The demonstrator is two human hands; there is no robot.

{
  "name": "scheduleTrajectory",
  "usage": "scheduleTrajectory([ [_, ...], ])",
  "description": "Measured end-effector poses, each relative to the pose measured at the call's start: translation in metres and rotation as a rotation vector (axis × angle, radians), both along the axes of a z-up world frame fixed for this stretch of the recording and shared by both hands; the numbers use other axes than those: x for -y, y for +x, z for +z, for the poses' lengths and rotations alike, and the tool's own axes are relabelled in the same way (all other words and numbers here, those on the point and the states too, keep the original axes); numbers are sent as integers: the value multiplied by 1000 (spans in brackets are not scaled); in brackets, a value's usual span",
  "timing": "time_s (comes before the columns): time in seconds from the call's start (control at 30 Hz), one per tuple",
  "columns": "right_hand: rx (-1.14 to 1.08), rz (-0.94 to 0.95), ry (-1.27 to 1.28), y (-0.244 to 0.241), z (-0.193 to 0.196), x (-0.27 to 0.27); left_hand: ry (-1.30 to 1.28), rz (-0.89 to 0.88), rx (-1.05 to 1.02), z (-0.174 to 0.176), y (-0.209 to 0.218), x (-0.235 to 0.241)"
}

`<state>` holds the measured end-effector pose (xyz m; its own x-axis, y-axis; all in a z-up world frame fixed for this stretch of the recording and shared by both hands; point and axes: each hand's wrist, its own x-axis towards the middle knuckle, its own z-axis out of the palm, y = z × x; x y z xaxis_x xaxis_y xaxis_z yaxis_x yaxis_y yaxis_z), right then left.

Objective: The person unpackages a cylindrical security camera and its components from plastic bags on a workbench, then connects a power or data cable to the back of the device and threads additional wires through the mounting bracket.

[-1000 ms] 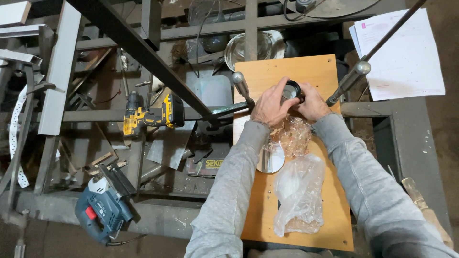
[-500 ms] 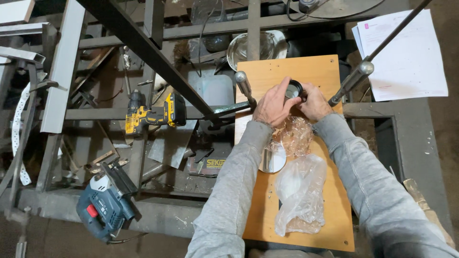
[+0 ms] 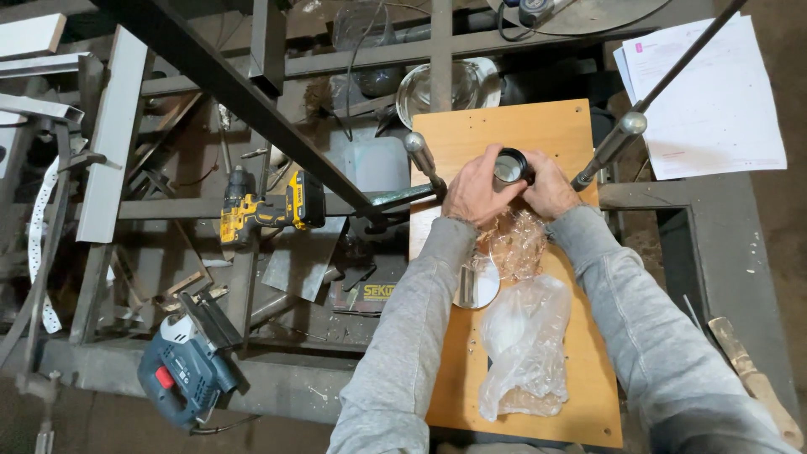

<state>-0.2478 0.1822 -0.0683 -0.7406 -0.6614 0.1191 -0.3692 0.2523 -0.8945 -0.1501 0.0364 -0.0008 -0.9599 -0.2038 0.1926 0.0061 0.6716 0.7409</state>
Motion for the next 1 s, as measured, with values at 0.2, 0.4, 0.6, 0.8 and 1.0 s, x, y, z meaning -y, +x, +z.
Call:
scheduleTrajectory([
  [0.2,-65,-22,82,3,14,3,20,-28,-4,2,-1,2],
  [0.4,83,-24,2,7,17,3,-19,-8,75,7,0,-1],
  [0.6,-20,-79,59,4,15,4,-12,-2,64,5,0,0],
  [0.8,-88,-122,51,-3,-6,3,23,-11,1,-2,-2,1],
  [1.0,-122,-119,137,3,11,2,43,-7,-32,-2,1,0],
])
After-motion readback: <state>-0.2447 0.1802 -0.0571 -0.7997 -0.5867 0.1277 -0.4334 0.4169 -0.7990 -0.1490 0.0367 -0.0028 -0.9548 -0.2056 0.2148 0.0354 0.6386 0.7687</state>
